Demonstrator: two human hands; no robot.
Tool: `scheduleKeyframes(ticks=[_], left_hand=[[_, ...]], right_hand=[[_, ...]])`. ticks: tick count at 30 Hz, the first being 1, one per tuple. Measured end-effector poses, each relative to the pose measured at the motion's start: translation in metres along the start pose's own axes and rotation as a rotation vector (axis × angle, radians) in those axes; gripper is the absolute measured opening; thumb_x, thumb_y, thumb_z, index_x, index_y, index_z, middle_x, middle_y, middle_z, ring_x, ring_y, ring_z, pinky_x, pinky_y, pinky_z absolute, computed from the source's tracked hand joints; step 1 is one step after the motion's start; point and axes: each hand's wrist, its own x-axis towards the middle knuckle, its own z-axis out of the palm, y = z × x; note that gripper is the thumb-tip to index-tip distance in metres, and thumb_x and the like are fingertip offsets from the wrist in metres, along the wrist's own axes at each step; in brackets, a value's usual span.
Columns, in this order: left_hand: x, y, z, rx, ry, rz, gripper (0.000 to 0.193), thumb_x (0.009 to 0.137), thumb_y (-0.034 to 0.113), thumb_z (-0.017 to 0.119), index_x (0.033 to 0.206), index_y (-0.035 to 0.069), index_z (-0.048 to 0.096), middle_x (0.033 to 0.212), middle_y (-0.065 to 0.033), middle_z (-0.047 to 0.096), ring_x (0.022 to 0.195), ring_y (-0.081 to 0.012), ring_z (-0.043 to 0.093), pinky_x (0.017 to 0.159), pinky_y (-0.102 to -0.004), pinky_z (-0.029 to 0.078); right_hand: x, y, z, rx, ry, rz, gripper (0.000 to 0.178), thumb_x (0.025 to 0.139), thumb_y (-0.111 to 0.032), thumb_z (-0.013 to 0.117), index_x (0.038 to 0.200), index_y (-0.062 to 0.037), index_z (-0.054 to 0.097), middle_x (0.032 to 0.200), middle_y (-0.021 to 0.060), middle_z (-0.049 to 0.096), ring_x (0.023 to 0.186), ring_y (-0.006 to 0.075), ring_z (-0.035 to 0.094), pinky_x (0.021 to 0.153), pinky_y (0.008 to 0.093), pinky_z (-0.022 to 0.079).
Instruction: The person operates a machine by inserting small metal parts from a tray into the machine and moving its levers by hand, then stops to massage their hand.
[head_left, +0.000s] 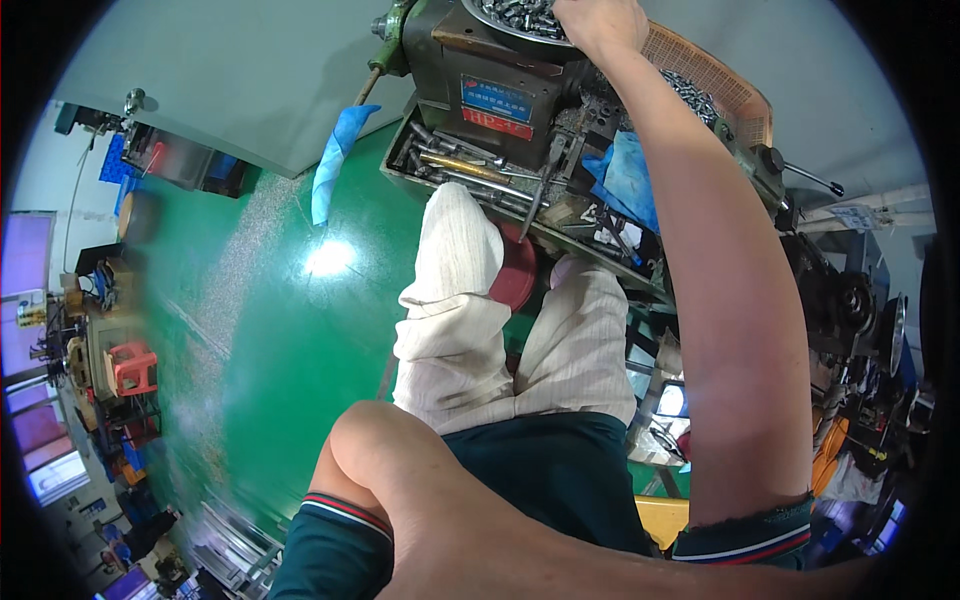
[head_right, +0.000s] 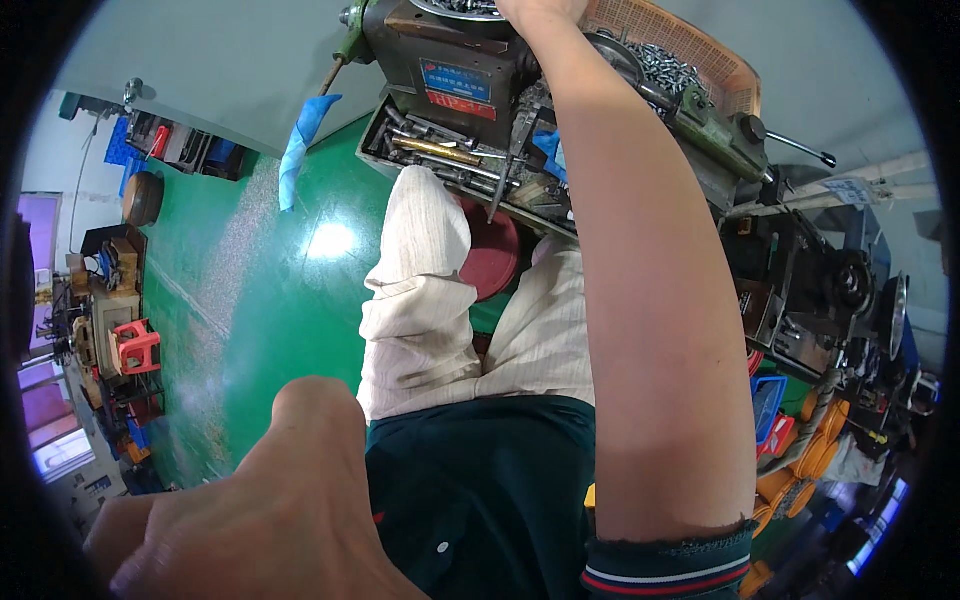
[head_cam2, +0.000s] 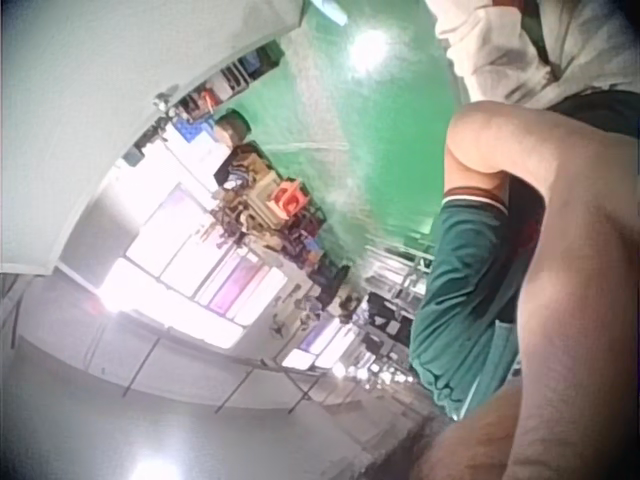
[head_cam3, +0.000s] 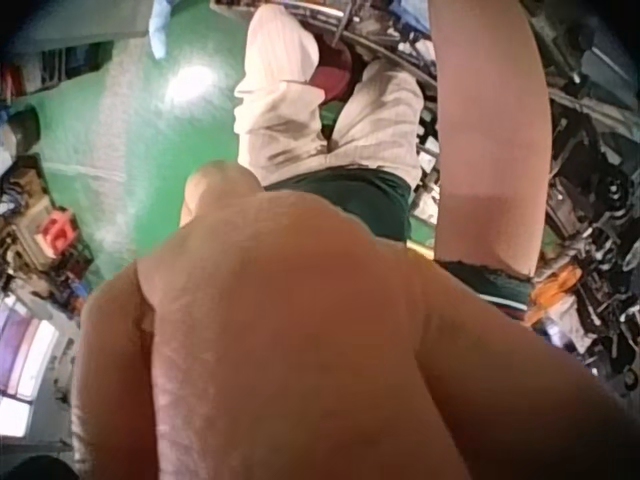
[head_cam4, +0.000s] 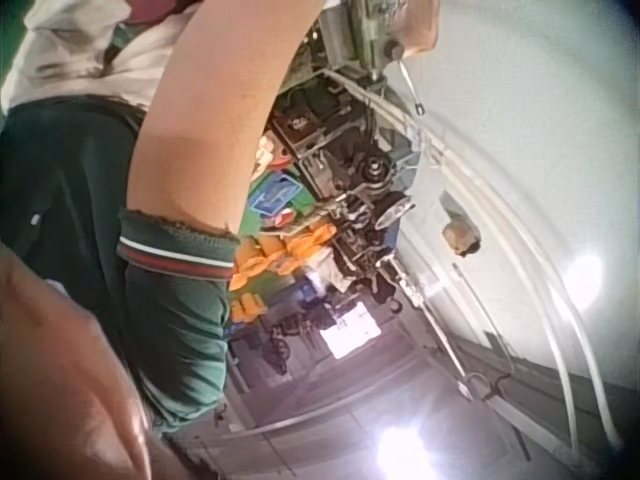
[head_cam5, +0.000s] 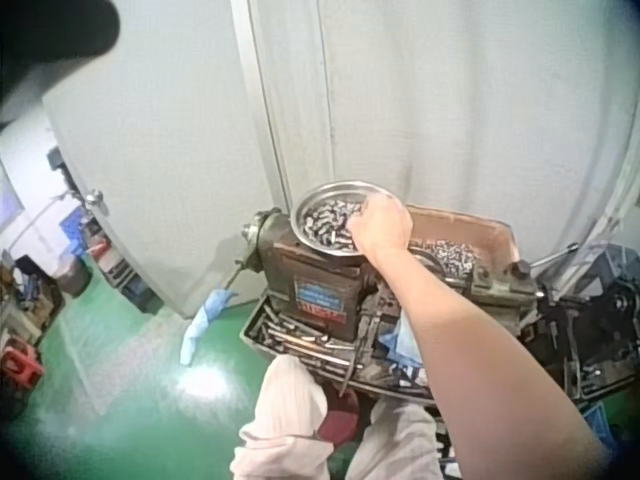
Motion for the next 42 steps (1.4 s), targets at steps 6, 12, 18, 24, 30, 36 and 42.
scheduleKeyframes(ticks=[6,12,18,24,30,36,42], left_hand=[[-0.006,0.009,0.009,-0.041,0.0,-0.06,0.02,0.084,0.028,0.052,0.083,0.009,0.057,0.077,-0.0133,0.058,0.066,-0.0217,0.056,0.067,-0.035,0.038],[-0.018,0.021,0.013,-0.127,-0.039,-0.154,0.02,0.084,0.029,0.052,0.083,0.009,0.057,0.077,-0.0134,0.058,0.066,-0.0216,0.056,0.068,-0.035,0.038],[-0.01,0.032,0.024,-0.127,-0.126,-0.187,0.02,0.084,0.029,0.052,0.084,0.009,0.058,0.077,-0.0134,0.058,0.066,-0.0215,0.056,0.069,-0.035,0.037],[-0.001,0.037,0.009,-0.146,-0.227,-0.157,0.021,0.084,0.029,0.052,0.084,0.01,0.058,0.078,-0.0135,0.058,0.067,-0.0215,0.055,0.069,-0.0351,0.037],[0.002,0.048,0.001,-0.045,-0.272,-0.141,0.021,0.084,0.03,0.051,0.084,0.01,0.058,0.078,-0.0135,0.058,0.067,-0.0214,0.055,0.07,-0.0351,0.037],[0.008,0.062,-0.01,0.057,-0.288,-0.132,0.021,0.084,0.03,0.051,0.084,0.01,0.058,0.079,-0.0136,0.058,0.067,-0.0214,0.055,0.071,-0.0351,0.036],[0.008,0.068,-0.018,0.096,-0.301,-0.14,0.021,0.084,0.03,0.051,0.084,0.01,0.059,0.079,-0.0137,0.058,0.068,-0.0213,0.055,0.071,-0.0352,0.036]], right_hand=[[0.004,0.008,-0.005,-0.011,-0.001,-0.022,0.016,0.061,-0.015,0.056,0.067,-0.0021,0.064,0.077,0.0202,0.061,0.078,0.0337,0.059,0.072,0.0408,0.047],[0.003,0.006,-0.003,-0.005,-0.045,0.007,0.018,0.063,-0.016,0.057,0.071,-0.0011,0.064,0.082,0.0204,0.061,0.081,0.0327,0.059,0.073,0.0395,0.047],[0.001,-0.003,-0.007,0.062,-0.021,0.061,0.02,0.066,-0.015,0.057,0.076,-0.0001,0.064,0.083,0.0209,0.061,0.083,0.0324,0.059,0.074,0.0398,0.047],[0.002,-0.002,-0.01,0.018,-0.087,0.086,0.019,0.069,-0.014,0.056,0.077,0.0018,0.063,0.082,0.0215,0.061,0.083,0.0323,0.059,0.074,0.039,0.046],[-0.003,-0.005,-0.012,0.017,-0.062,0.063,0.018,0.068,-0.014,0.055,0.074,0.0018,0.063,0.079,0.0217,0.061,0.08,0.0333,0.059,0.073,0.0395,0.047],[-0.002,0.002,-0.012,-0.006,0.025,0.038,0.017,0.063,-0.013,0.055,0.069,0.0004,0.063,0.074,0.0224,0.06,0.074,0.0344,0.06,0.069,0.0418,0.047],[-0.002,-0.003,-0.008,0.005,0.034,0.06,0.013,0.06,-0.013,0.056,0.064,-0.0021,0.064,0.07,0.02,0.06,0.071,0.0331,0.06,0.068,0.0404,0.048]])
